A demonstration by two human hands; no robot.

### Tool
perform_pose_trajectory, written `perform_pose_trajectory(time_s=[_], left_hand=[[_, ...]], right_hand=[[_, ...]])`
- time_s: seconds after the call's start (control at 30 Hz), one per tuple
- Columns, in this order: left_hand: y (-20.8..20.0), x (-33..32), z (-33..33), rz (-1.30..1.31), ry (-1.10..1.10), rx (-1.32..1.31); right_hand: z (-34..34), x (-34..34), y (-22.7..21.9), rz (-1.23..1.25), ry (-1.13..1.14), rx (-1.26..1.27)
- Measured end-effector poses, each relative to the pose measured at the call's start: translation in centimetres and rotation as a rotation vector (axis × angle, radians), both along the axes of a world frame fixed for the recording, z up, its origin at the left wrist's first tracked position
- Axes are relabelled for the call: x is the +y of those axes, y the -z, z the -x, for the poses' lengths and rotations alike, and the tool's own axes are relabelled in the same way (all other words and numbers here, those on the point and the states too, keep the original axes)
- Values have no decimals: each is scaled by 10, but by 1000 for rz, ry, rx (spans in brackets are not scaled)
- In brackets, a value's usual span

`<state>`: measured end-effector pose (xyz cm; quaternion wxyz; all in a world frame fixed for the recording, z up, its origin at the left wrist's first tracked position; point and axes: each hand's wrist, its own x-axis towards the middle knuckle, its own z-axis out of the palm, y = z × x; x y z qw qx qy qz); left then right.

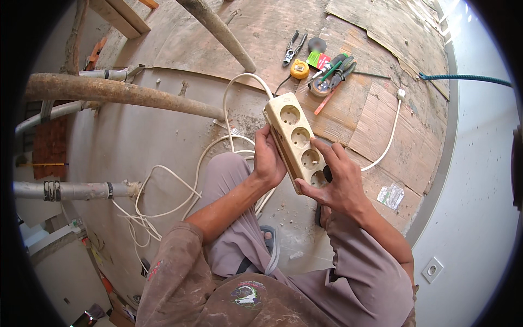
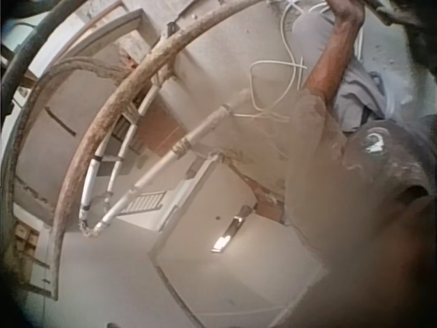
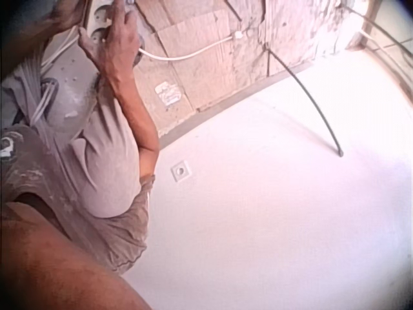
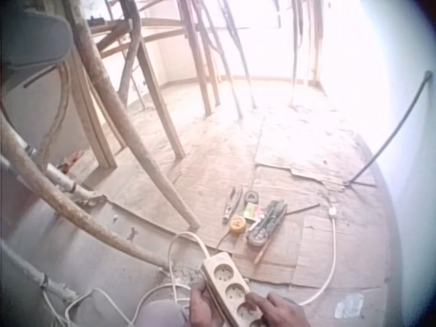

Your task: The person unscrews the casing of a power strip using a screwdriver and manipulates the internal wires before attempting to reassemble the unit.

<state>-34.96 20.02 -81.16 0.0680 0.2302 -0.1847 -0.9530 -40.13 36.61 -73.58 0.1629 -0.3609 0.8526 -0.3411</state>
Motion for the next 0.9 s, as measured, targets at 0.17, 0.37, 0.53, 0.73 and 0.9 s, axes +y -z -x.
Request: perform_pose_trajectory(time_s=[0.17,0.37,0.53,0.73,0.9], left_hand=[[4,1,1,-43,-15,-34],[13,-6,3,37,62,-52],[14,-11,6,42,119,-72],[11,-19,9,136,25,-204],[0,-20,8,146,2,-241]], right_hand=[[4,0,-1,39,17,-36],[24,1,12,79,11,-426],[27,-5,5,80,5,-355],[37,-24,13,33,-58,-191],[34,-28,9,52,-102,-127]])
